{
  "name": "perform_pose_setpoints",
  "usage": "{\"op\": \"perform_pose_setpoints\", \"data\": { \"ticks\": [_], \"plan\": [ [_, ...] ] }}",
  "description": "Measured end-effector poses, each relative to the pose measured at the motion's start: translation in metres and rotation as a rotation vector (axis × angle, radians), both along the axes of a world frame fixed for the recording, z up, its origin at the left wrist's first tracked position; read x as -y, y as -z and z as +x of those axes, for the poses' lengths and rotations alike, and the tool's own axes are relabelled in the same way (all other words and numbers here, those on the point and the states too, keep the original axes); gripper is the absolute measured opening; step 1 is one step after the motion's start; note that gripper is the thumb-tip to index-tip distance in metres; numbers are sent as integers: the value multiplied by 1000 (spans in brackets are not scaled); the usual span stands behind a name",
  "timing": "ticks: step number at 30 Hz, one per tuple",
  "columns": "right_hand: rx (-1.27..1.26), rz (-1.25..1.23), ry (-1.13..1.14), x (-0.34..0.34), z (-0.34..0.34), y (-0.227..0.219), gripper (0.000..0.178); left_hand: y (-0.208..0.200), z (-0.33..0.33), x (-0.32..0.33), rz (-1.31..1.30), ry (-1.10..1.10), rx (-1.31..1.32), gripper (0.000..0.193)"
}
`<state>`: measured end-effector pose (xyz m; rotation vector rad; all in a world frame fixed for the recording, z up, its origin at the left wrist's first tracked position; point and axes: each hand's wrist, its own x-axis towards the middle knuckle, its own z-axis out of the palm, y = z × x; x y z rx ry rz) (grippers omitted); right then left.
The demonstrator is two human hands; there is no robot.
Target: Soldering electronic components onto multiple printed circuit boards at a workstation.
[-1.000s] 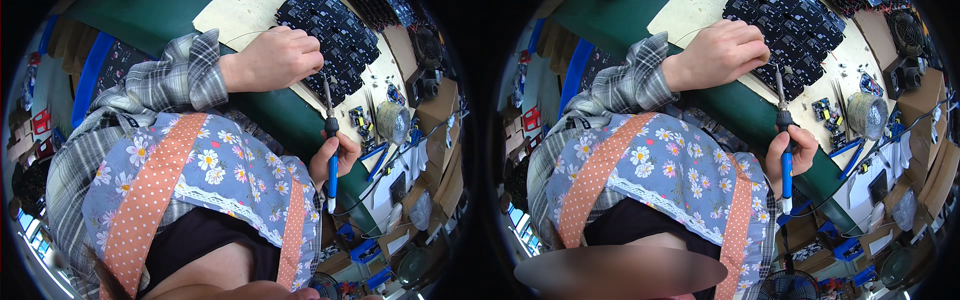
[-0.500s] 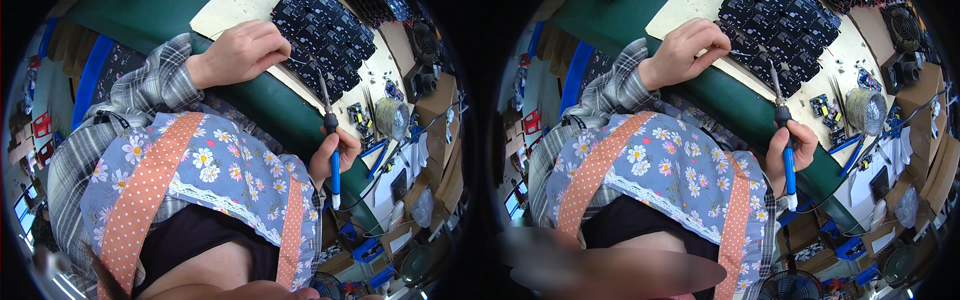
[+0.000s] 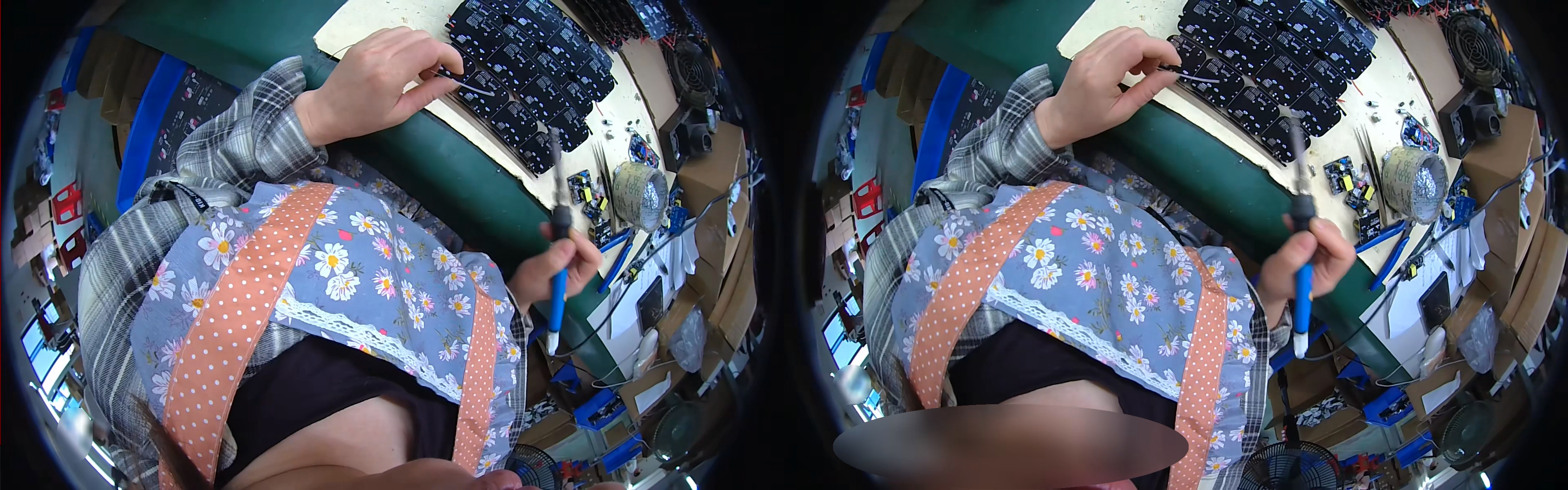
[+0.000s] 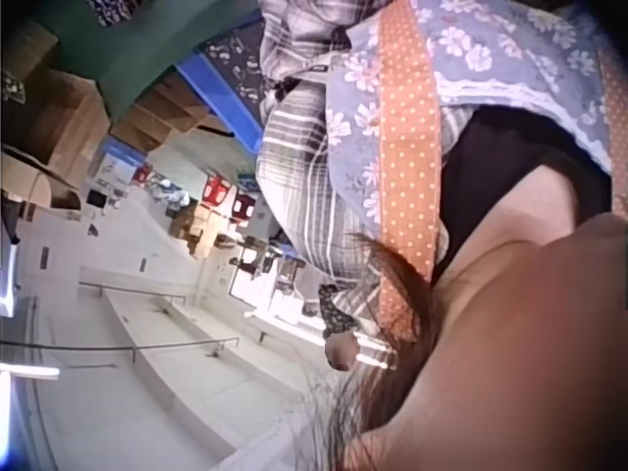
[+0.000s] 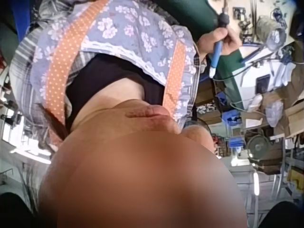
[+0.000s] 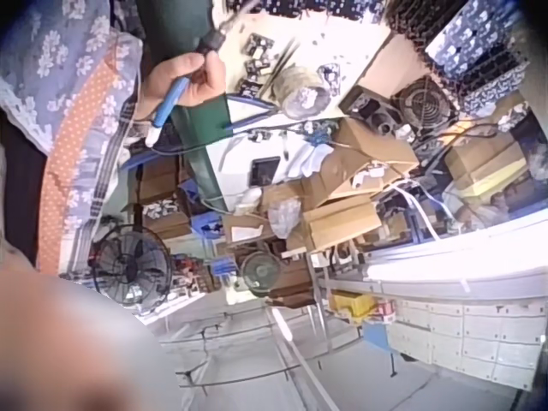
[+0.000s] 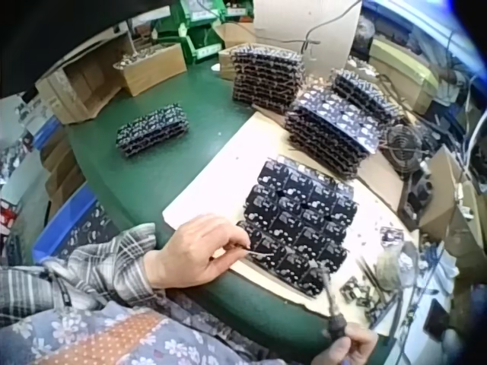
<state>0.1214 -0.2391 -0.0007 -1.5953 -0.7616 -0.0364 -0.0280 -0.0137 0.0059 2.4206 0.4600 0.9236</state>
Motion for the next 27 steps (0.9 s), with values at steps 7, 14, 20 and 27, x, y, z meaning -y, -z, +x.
{"op": "perform_pose_setpoints", "data": {
  "ticks": [7, 14, 20, 27],
  "plan": [
    [149, 122, 548, 36, 62, -5, 15, -5, 10, -13, 294, 51, 133, 12],
    [150, -19, 259, 32, 35, 1, 15, -8, 37, 10, 218, 125, 66, 12],
    [-1, 31, -42, 19, 2, 10, 23, -1, 65, 22, 265, 180, 55, 12],
    [-24, -21, -105, 17, 6, 9, 22, -1, 63, 24, 288, 166, 13, 12]
  ]
}}
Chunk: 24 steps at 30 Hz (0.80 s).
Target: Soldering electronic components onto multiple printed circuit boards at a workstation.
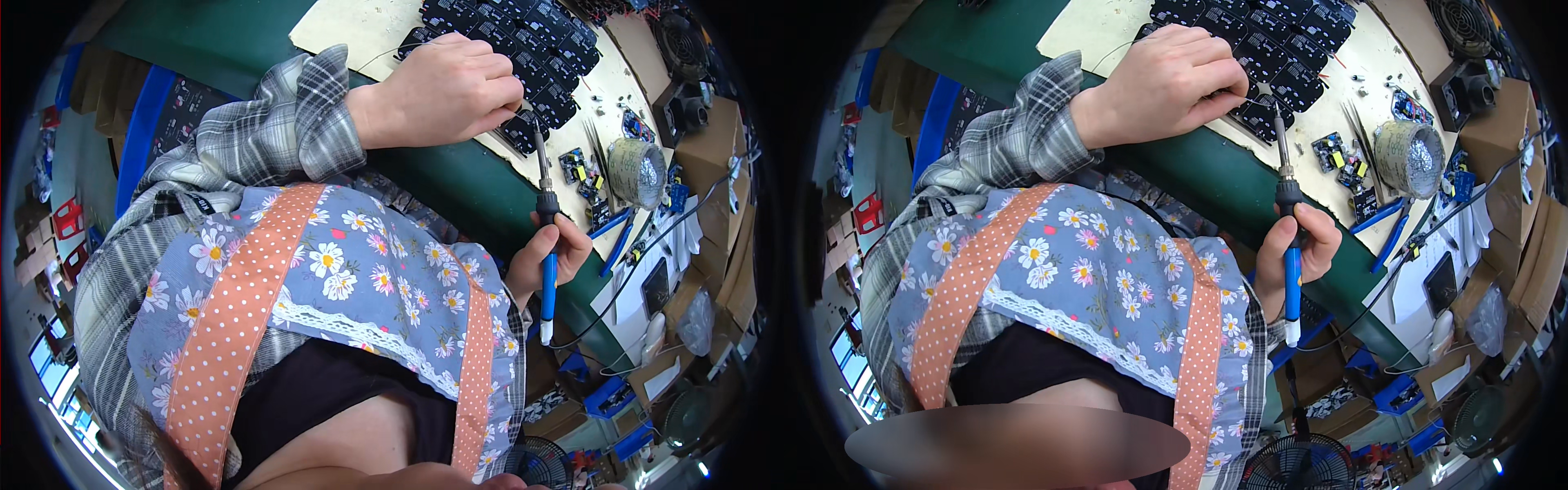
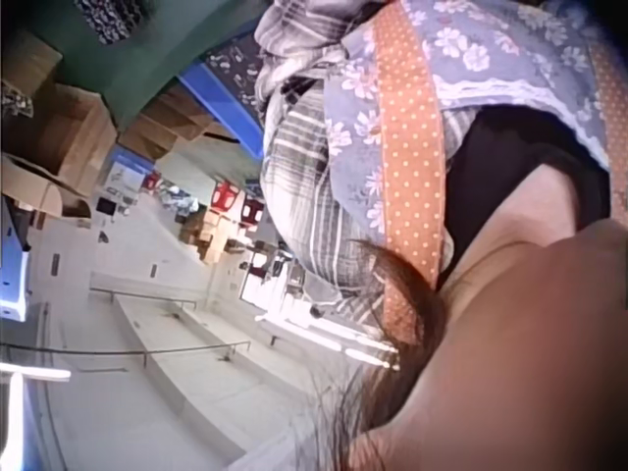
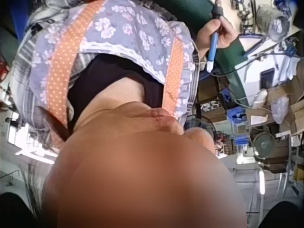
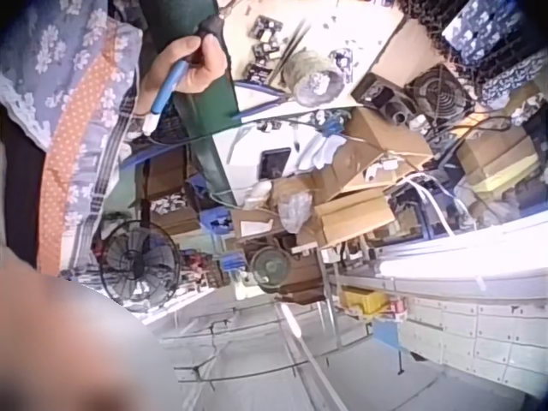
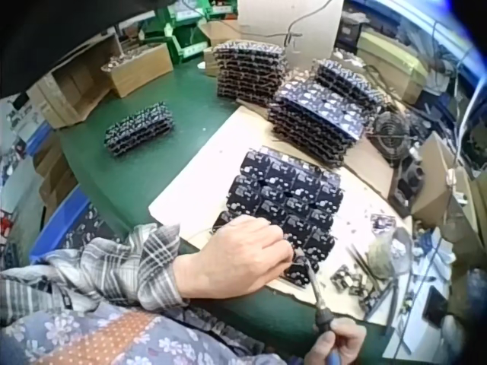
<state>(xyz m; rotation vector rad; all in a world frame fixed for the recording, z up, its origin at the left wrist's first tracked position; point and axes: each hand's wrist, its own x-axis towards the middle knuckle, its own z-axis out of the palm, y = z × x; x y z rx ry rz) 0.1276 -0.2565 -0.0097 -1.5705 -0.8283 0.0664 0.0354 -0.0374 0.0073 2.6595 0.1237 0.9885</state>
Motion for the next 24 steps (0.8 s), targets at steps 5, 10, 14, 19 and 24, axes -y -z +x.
{"op": "perform_pose_setpoints", "data": {
  "ticks": [5, 10, 14, 19, 24],
  "plan": [
    [-40, -51, 1, -3, -3, -5, 21, 0, 2, 1, 0, -6, -2, 12],
    [65, -98, -5, -1, -2, -1, 22, 3, 8, 2, 30, -15, -29, 13],
    [5, -76, -1, 1, -2, -1, 20, 3, 10, 6, 61, -23, -51, 13],
    [-78, -65, 31, 2, -2, -4, 21, -1, -6, 1, 48, 6, 81, 13],
    [-7, 29, 77, 0, 0, -1, 21, -2, -7, -1, -3, -4, -43, 13]
  ]
}}
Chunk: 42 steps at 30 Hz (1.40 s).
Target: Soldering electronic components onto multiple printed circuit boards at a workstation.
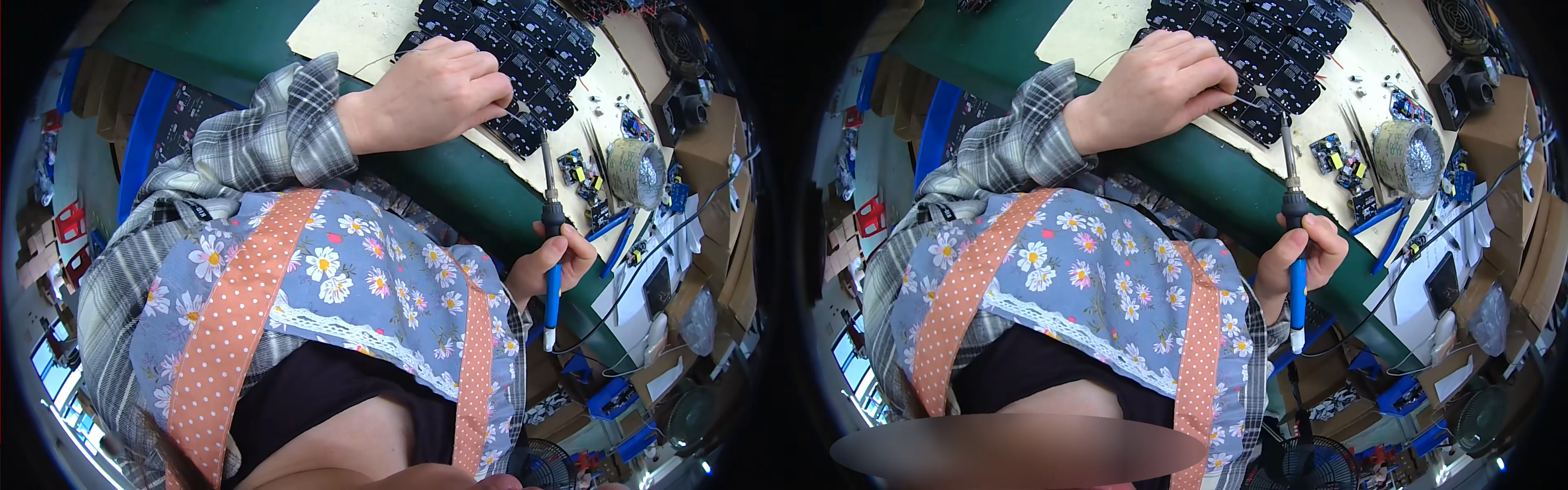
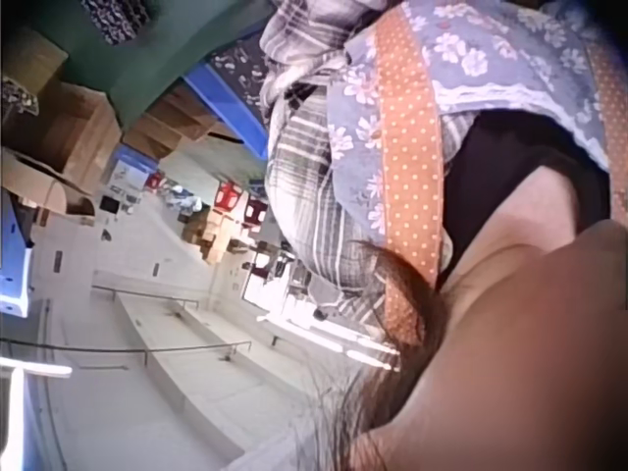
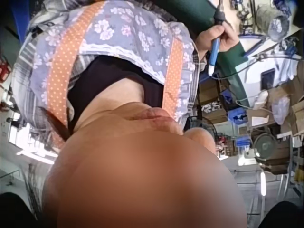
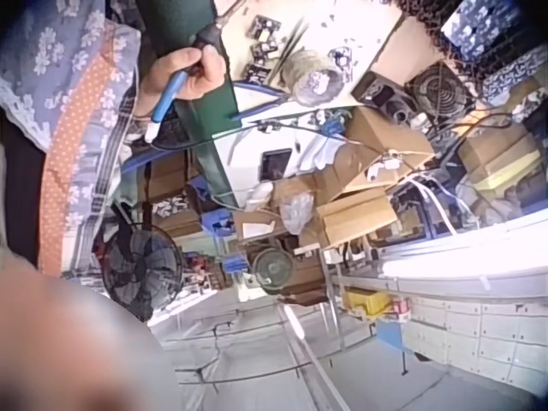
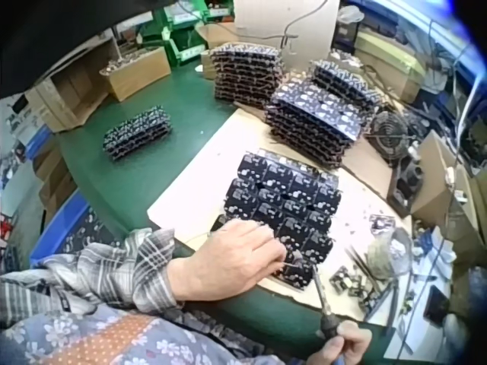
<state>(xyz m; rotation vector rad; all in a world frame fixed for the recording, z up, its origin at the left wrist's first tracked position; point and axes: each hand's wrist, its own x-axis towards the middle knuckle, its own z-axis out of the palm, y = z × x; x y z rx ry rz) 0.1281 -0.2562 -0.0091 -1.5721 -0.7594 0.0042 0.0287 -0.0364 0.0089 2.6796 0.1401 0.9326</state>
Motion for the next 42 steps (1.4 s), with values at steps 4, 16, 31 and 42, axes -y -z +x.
{"op": "perform_pose_setpoints", "data": {
  "ticks": [4, 16, 31, 42],
  "plan": [
    [1, 6, 21, 0, -2, 1, 20, 1, 12, 5, 0, 14, 18, 12],
    [-15, -68, -34, -1, 0, -1, 20, 2, 26, 10, 78, -1, -38, 13],
    [16, -74, -43, -1, -1, 0, 19, -2, 29, 13, 106, -14, -81, 12],
    [36, -77, -17, 2, 0, -5, 16, -5, -23, -11, 37, -72, 0, 13]
  ]
}}
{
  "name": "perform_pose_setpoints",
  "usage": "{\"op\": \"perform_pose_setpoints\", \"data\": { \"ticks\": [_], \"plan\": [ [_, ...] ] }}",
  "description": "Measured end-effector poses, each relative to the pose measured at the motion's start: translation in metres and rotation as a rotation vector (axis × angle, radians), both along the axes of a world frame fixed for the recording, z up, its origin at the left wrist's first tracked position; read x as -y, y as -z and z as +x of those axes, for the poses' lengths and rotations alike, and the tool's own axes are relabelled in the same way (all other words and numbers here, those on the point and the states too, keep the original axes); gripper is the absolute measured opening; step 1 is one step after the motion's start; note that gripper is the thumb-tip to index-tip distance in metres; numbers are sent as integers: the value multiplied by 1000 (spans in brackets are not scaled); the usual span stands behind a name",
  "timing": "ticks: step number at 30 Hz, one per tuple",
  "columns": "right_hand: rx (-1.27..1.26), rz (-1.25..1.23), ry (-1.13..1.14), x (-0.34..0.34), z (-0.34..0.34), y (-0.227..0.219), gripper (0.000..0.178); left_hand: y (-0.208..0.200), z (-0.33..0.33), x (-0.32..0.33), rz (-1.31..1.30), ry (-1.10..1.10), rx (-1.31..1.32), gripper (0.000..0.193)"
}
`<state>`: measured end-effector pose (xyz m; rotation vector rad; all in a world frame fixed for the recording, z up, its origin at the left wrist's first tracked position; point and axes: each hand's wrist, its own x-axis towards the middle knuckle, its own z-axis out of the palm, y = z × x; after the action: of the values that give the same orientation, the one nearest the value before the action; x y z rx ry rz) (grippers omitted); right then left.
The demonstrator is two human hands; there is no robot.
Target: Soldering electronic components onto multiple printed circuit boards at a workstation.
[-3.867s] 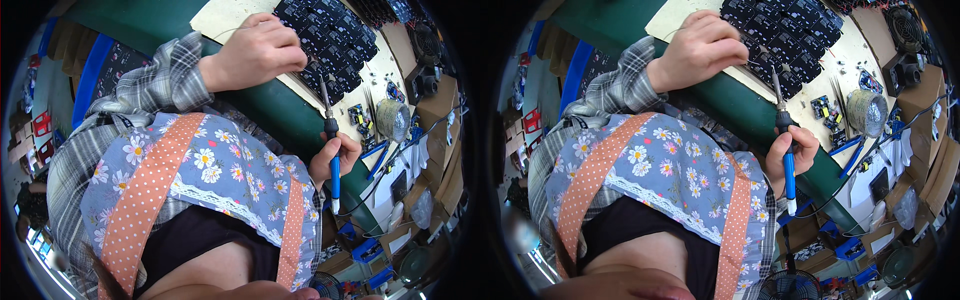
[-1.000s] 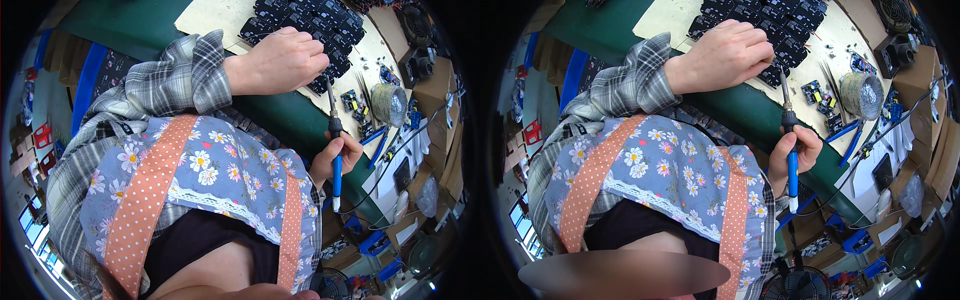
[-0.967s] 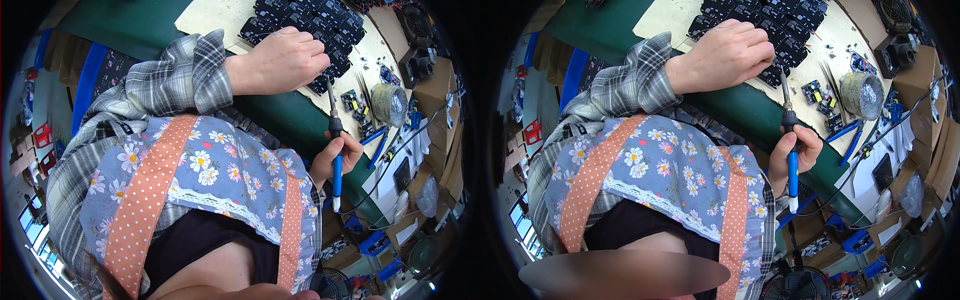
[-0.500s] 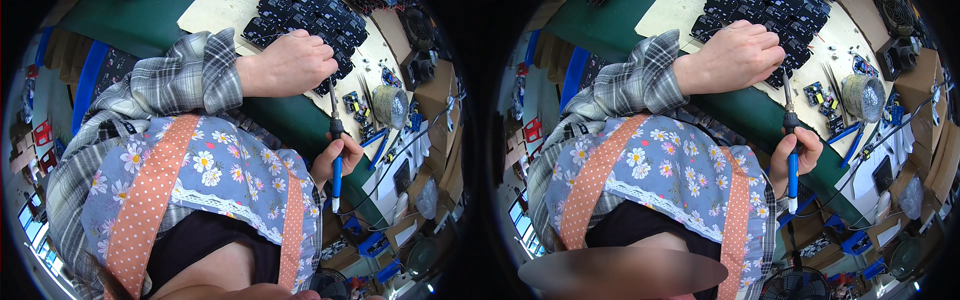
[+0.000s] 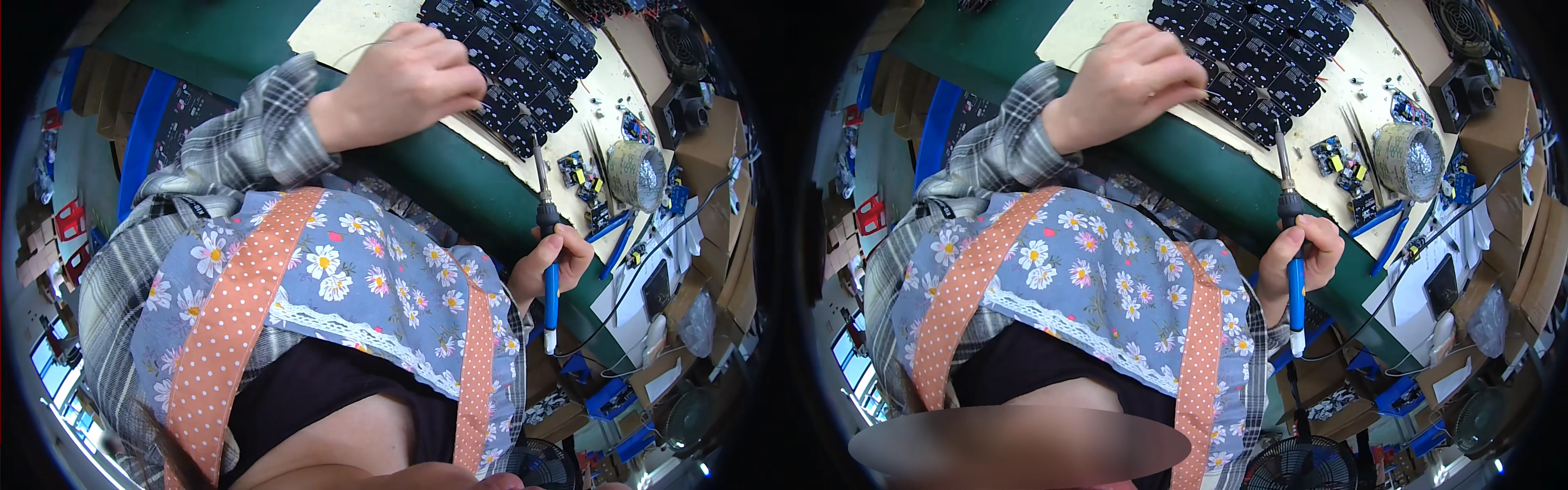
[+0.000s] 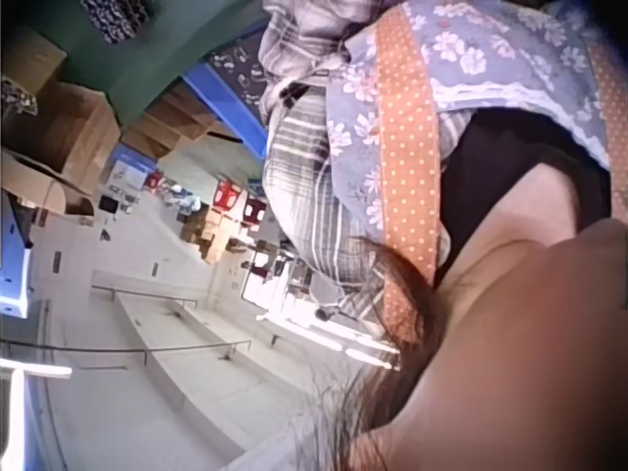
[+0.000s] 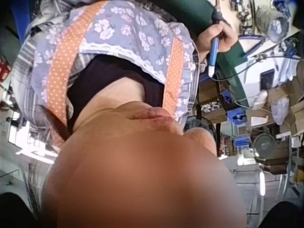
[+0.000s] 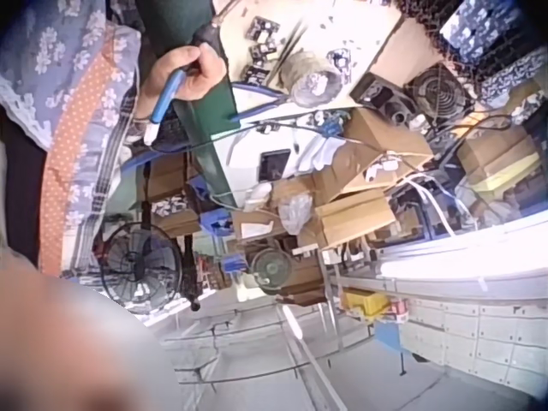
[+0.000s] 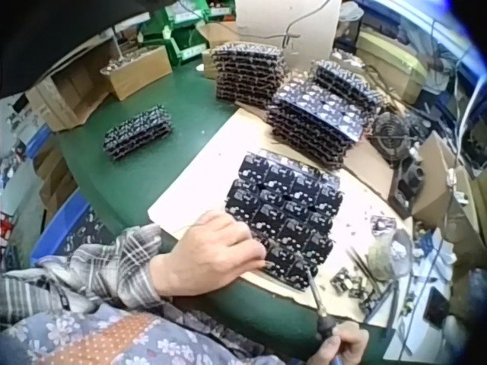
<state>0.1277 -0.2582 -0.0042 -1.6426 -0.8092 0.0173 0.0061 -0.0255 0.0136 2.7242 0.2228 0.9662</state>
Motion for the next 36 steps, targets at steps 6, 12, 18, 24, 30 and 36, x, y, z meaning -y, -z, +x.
{"op": "perform_pose_setpoints", "data": {
  "ticks": [6, 12, 18, 24, 30, 36],
  "plan": [
    [19, 15, 15, 0, 1, 1, 15, 5, -24, -7, -202, -82, 58, 15],
    [-2, 117, 142, 6, 1, 7, 16, -2, -39, -16, 10, -7, 125, 14],
    [64, 177, 540, 8, 21, -15, 21, 7, -50, -18, -210, -83, 70, 14],
    [50, 78, 568, 14, 33, -10, 17, -5, -61, -24, -237, -203, 27, 11],
    [112, 4, 273, -3, 4, 3, 23, 13, -73, -35, -184, -153, 6, 10],
    [28, 98, -18, -18, -7, 5, 31, 15, -78, -37, -204, -198, -29, 9]
  ]
}}
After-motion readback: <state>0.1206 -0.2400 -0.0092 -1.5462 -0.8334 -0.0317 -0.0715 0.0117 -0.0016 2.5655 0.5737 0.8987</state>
